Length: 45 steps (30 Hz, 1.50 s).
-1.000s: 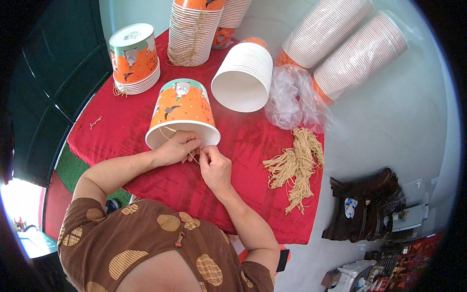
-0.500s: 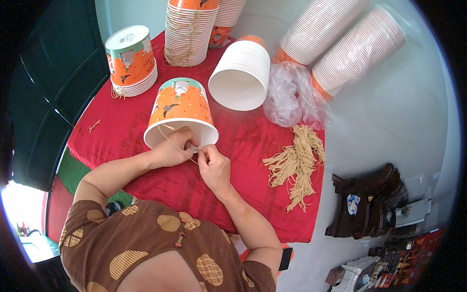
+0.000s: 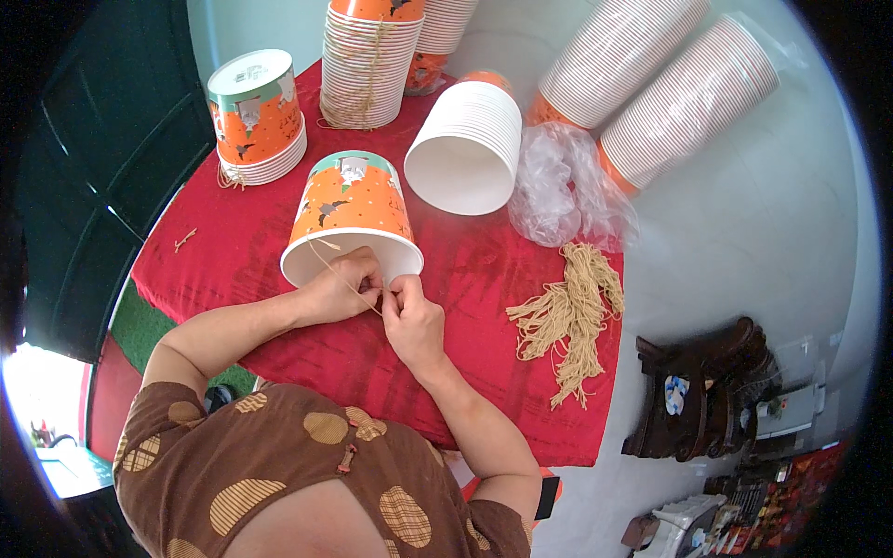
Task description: Attaching strings to paper tubs in a manufacturing setting.
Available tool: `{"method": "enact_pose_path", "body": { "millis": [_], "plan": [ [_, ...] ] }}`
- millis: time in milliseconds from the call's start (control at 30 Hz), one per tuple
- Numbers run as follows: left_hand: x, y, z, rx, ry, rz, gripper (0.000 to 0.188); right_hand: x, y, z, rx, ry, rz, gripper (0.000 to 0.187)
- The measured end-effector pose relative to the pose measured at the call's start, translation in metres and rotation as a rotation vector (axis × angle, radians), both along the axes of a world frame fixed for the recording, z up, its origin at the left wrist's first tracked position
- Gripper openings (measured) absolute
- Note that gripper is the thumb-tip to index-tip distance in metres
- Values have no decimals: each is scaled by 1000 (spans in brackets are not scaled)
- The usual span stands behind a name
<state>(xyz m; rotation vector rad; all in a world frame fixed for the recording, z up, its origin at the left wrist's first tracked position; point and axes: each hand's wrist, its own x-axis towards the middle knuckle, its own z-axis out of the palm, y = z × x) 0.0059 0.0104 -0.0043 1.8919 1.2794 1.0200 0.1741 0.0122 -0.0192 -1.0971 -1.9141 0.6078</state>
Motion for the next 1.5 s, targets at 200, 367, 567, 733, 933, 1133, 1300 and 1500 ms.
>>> {"method": "enact_pose_path", "body": {
  "millis": [200, 367, 567, 733, 933, 1133, 1300, 1500],
  "plan": [
    [0, 1, -2, -12, -33, 1, 8, 1, 1, 1, 89, -51, 16, 12],
    [-1, 4, -8, -8, -62, 12, 7, 0, 2, 1, 172, -43, 23, 10],
    [-2, 6, -9, -10, -69, 1, 7, 1, 2, 5, 216, -103, 47, 9],
    [-3, 6, -11, -17, -88, -1, 6, 2, 1, 7, 247, -159, 58, 9],
    [-2, 4, -6, -50, -97, -7, 5, 4, 1, 6, 29, -91, 54, 7],
    [-1, 5, -6, -16, -72, -6, 5, 10, 8, 3, -127, -30, 158, 7],
    [0, 4, -4, -8, -35, 3, 6, 13, 10, 0, -131, -25, 182, 7],
    [-4, 2, -4, 23, 7, -30, 7, 11, 6, 5, -130, -45, 168, 8]
  ]
}}
